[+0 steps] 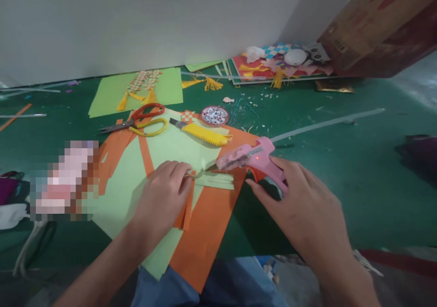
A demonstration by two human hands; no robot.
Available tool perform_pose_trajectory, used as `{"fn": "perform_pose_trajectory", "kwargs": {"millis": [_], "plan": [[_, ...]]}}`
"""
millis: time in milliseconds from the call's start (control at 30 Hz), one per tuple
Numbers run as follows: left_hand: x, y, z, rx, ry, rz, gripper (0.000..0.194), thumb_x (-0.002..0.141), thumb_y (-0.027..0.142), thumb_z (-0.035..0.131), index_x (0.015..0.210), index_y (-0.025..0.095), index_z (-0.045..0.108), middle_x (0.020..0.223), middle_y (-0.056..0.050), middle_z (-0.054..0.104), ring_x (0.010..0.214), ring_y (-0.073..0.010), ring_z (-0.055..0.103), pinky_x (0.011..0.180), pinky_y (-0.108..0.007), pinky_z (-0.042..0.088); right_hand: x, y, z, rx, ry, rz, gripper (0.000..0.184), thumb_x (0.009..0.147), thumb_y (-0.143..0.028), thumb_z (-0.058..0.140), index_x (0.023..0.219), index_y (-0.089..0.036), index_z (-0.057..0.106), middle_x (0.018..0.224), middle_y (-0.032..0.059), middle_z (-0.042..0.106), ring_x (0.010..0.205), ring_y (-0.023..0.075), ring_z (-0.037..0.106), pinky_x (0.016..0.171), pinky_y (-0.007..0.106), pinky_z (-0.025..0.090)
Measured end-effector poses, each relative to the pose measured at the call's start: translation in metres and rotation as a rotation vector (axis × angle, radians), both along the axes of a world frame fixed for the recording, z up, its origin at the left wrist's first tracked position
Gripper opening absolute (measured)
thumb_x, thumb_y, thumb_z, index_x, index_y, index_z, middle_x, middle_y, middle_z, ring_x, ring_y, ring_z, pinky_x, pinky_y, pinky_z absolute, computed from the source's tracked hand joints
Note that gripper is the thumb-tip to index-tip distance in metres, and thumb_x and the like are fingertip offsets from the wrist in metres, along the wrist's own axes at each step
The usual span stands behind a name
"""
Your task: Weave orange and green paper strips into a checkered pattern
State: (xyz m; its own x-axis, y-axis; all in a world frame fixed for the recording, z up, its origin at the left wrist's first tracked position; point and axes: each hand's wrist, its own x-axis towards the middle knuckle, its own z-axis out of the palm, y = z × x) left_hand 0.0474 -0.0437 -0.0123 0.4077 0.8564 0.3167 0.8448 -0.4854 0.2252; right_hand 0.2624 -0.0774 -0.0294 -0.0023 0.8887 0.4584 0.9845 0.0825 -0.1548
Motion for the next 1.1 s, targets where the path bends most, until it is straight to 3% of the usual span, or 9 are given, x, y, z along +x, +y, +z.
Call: {"fn": "perform_pose_trajectory", "kwargs": {"millis": [267,700,833,967,1033,1100], "plan": [[0.003,-0.001,0.002,-0.017,0.038,0.059,0.008,0.082,0.015,0.055,0.089,0.016,0.06,0.082,-0.004,0.069,0.077,-0.0207,0.065,0.069,-0.033,0.051,0.02,-0.007,-0.001,-0.097,0.107,-0.113,0.047,0.086,-0.054,0.038,0.106,-0.015,0.056,0.094,0.0162,0.066,0.084,0.0324,0.064,0.064,0.042,0.048],[0.008,0.001,0.01,-0.122,0.127,0.11,0.014,0.082,0.018,0.058,0.096,0.019,0.059,0.084,-0.004,0.069,0.082,-0.0226,0.065,0.072,-0.034,0.05,0.036,-0.009,0.0,-0.089,0.107,-0.186,0.043,0.083,-0.055,0.045,0.101,-0.018,0.058,0.09,0.0119,0.069,0.08,0.0279,0.065,0.06,0.034,0.045],[0.01,-0.001,0.012,-0.109,0.18,0.121,0.021,0.082,0.029,0.062,0.099,0.018,0.06,0.083,-0.006,0.07,0.085,-0.0257,0.065,0.074,-0.037,0.05,0.038,-0.009,-0.001,-0.085,0.108,-0.191,0.046,0.082,-0.057,0.044,0.102,-0.017,0.058,0.089,0.0125,0.069,0.079,0.0279,0.065,0.061,0.035,0.045],[0.003,0.002,0.015,-0.178,0.13,0.137,0.02,0.087,0.029,0.054,0.103,0.019,0.061,0.088,-0.004,0.072,0.087,-0.0235,0.066,0.075,-0.036,0.05,0.042,-0.007,-0.006,-0.071,0.091,-0.21,0.047,0.081,-0.058,0.046,0.101,-0.017,0.059,0.088,0.0123,0.069,0.075,0.0272,0.065,0.059,0.034,0.045],[-0.004,0.006,0.017,-0.17,0.111,0.107,0.019,0.09,0.026,0.049,0.104,0.02,0.061,0.093,-0.004,0.071,0.087,-0.0217,0.065,0.077,-0.035,0.05,0.044,-0.005,-0.008,-0.078,0.094,-0.241,0.045,0.081,-0.057,0.048,0.1,-0.018,0.058,0.087,0.0117,0.069,0.074,0.0278,0.064,0.058,0.035,0.045],[-0.01,0.01,0.017,-0.171,0.116,-0.007,0.022,0.09,0.025,0.048,0.108,0.02,0.059,0.101,-0.005,0.069,0.096,-0.0218,0.062,0.084,-0.037,0.048,0.045,-0.003,-0.008,-0.072,0.1,-0.255,0.042,0.081,-0.054,0.049,0.101,-0.018,0.058,0.088,0.0124,0.069,0.077,0.0292,0.064,0.06,0.037,0.046]]}}
